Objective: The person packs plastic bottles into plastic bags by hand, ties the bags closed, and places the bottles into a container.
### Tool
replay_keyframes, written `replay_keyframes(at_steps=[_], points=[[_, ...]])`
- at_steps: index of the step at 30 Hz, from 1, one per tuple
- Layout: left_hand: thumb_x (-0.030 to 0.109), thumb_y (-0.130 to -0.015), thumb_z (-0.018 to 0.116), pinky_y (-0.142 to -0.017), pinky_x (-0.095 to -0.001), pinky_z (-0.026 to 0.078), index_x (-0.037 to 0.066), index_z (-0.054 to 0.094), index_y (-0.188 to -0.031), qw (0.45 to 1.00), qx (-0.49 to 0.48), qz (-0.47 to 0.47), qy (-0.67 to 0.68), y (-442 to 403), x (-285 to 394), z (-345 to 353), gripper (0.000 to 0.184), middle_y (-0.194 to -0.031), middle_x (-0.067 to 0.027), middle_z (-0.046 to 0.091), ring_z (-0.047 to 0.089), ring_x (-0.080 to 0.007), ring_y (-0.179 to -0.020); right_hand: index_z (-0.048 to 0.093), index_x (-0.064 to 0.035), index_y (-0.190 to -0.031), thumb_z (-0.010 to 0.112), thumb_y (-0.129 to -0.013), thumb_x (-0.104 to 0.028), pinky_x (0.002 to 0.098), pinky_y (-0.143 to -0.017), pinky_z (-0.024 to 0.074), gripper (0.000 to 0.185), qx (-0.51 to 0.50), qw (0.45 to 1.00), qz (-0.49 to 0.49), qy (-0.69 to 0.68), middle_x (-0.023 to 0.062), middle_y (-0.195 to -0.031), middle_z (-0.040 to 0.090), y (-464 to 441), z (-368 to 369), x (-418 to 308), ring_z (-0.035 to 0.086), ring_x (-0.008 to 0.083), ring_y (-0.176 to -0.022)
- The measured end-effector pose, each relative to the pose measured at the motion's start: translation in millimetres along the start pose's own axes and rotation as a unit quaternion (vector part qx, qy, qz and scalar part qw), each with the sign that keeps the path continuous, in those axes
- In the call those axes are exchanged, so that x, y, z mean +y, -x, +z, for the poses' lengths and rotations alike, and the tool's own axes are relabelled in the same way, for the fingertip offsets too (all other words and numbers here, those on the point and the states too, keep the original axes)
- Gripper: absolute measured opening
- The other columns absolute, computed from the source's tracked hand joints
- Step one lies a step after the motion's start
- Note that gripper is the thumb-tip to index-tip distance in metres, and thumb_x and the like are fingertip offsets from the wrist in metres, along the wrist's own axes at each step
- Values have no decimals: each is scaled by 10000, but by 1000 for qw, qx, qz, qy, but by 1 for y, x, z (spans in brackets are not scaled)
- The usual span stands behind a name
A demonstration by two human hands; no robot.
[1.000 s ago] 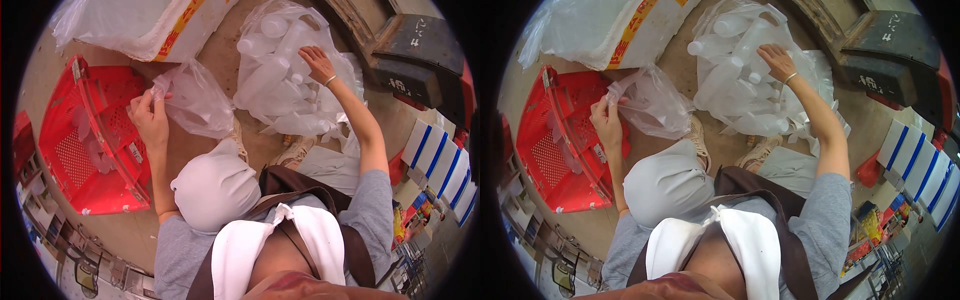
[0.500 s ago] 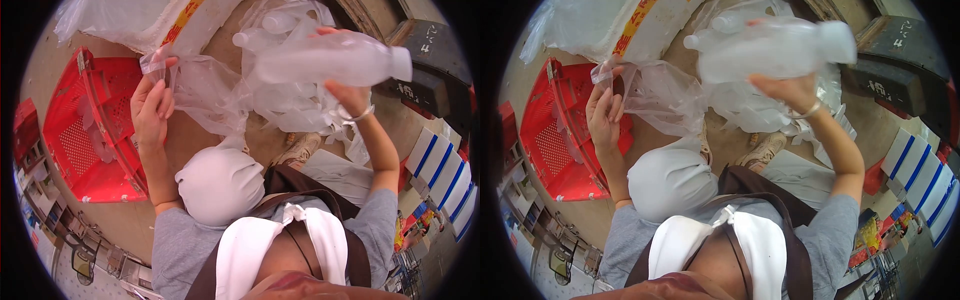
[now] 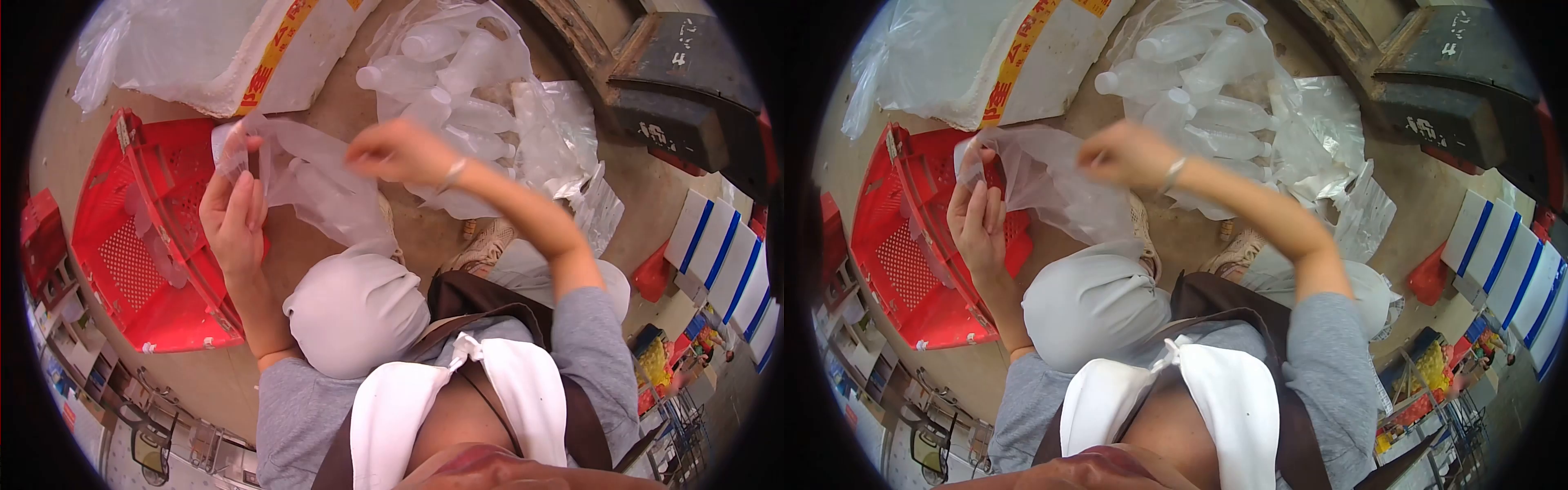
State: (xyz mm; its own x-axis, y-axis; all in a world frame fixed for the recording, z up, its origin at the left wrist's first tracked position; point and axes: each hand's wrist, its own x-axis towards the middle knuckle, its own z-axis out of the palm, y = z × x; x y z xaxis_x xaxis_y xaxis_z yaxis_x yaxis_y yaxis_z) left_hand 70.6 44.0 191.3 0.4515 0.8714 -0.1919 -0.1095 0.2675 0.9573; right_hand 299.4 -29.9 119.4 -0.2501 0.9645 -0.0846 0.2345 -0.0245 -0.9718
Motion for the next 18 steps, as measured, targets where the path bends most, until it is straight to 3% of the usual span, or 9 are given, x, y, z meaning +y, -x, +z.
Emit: replay_keyframes(at_steps=[1, 2, 4, 7, 8, 11, 17, 18], points=[[12, -891, 404, -400, -142, 231, -30, 399, -1299, 1000, -5, -4, 4, 0, -1, -1, 410, -1212, -139, 508, 296, 15, -460, 625, -20, -929, 609, -802, -137, 280, -653, 503, 173, 82, 995, 37, 38, 79, -814, 637, 10, -32, 4, 616, 158, -707], [16, -891, 412, -400, -141, 232, -28, 398, -1300, 1000, -7, -6, 10, 0, -2, -1, 412, -1208, -137, 512, 297, 16, -459, 619, -27, -931, 585, -775, -71, 310, -690, 502, 166, 156, 977, 58, 133, 80, -840, 637, 18, -61, 20, 623, 200, -769], [19, -891, 419, -400, -140, 234, -28, 400, -1298, 1000, -6, -5, 26, -3, -3, 1, 410, -1202, -136, 519, 298, 18, -458, 584, -77, -1008, 590, -735, -75, 350, -834, 461, 273, 110, 919, 86, 368, 74, -988, 619, 36, -105, 91, 577, 244, -984], [18, -891, 419, -400, -140, 238, -30, 411, -1287, 999, -6, -11, 44, -6, -2, 7, 399, -1195, -138, 525, 301, 18, -456, 506, -116, -1118, 580, -697, -40, 397, -952, 384, 434, 92, 781, -10, 618, 39, -1173, 522, 39, -101, 143, 458, 253, -1153], [17, -891, 419, -400, -140, 239, -31, 416, -1283, 999, -4, -13, 44, -6, -2, 9, 394, -1192, -139, 527, 302, 18, -455, 453, -160, -1175, 586, -678, -23, 423, -1006, 329, 533, 56, 763, 7, 644, 2, -1255, 444, 33, -103, 150, 386, 236, -1216], [16, -893, 417, -403, -141, 244, -34, 429, -1269, 999, 9, -9, 51, -1, 0, 3, 380, -1187, -139, 531, 305, 16, -454, 479, -175, -1143, 598, -655, -25, 403, -1000, 343, 524, 65, 797, -28, 600, -15, -1220, 468, 40, -105, 142, 416, 220, -1183], [8, -889, 425, -410, -145, 249, -30, 434, -1266, 998, 13, -9, 58, 0, -2, 8, 380, -1176, -129, 541, 309, 16, -462, 495, -200, -1127, 586, -674, -49, 417, -952, 387, 486, 174, 813, -63, 552, 20, -1212, 469, 60, -110, 142, 424, 213, -1163], [7, -888, 427, -411, -146, 249, -29, 435, -1266, 999, 12, -10, 51, 0, -4, 11, 380, -1174, -127, 542, 310, 16, -464, 493, -205, -1134, 576, -680, -37, 411, -935, 400, 491, 128, 819, -38, 558, 27, -1222, 457, 60, -111, 146, 418, 220, -1167]])
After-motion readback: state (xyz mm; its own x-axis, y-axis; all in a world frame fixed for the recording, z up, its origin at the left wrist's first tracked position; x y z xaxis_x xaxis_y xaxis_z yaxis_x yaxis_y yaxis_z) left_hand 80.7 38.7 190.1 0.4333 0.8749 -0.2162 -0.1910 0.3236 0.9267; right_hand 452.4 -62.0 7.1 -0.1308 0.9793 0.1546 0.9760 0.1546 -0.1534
